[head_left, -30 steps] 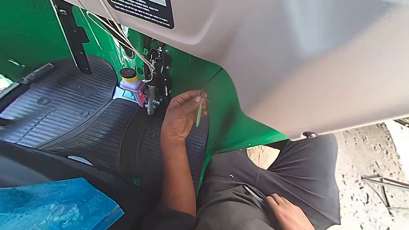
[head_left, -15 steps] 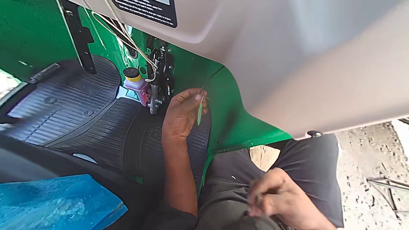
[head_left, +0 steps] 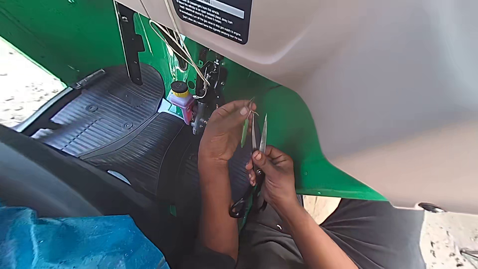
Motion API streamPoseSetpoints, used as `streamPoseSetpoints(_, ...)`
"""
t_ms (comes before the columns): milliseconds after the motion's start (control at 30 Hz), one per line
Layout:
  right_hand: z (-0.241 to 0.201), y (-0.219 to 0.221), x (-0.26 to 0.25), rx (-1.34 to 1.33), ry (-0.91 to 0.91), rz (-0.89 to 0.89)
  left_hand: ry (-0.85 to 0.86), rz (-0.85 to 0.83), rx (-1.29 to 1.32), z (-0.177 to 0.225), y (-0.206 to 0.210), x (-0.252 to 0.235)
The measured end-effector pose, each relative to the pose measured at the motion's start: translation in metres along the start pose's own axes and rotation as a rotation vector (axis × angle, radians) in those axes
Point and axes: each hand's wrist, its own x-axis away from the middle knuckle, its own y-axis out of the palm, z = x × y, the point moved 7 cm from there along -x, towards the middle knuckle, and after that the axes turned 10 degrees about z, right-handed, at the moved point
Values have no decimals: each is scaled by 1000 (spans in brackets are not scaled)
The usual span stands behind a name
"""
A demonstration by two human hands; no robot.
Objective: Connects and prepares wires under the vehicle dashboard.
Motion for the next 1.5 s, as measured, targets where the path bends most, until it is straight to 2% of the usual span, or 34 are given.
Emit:
streamPoseSetpoints(433,5,-6,-6,39,-71,32,-94,-41,97,-23,3,9)
streamPoseSetpoints(633,-2,-5,-8,107,-157,38,-63,-50,58,-24,9,15)
streamPoseSetpoints(1167,-8,-2,-13,233,-250,42,-45,-56,8,-23,11,14)
streamPoseSetpoints(1500,-9,-1,-15,439,-378,66,-20,-38,3,-21,15,15)
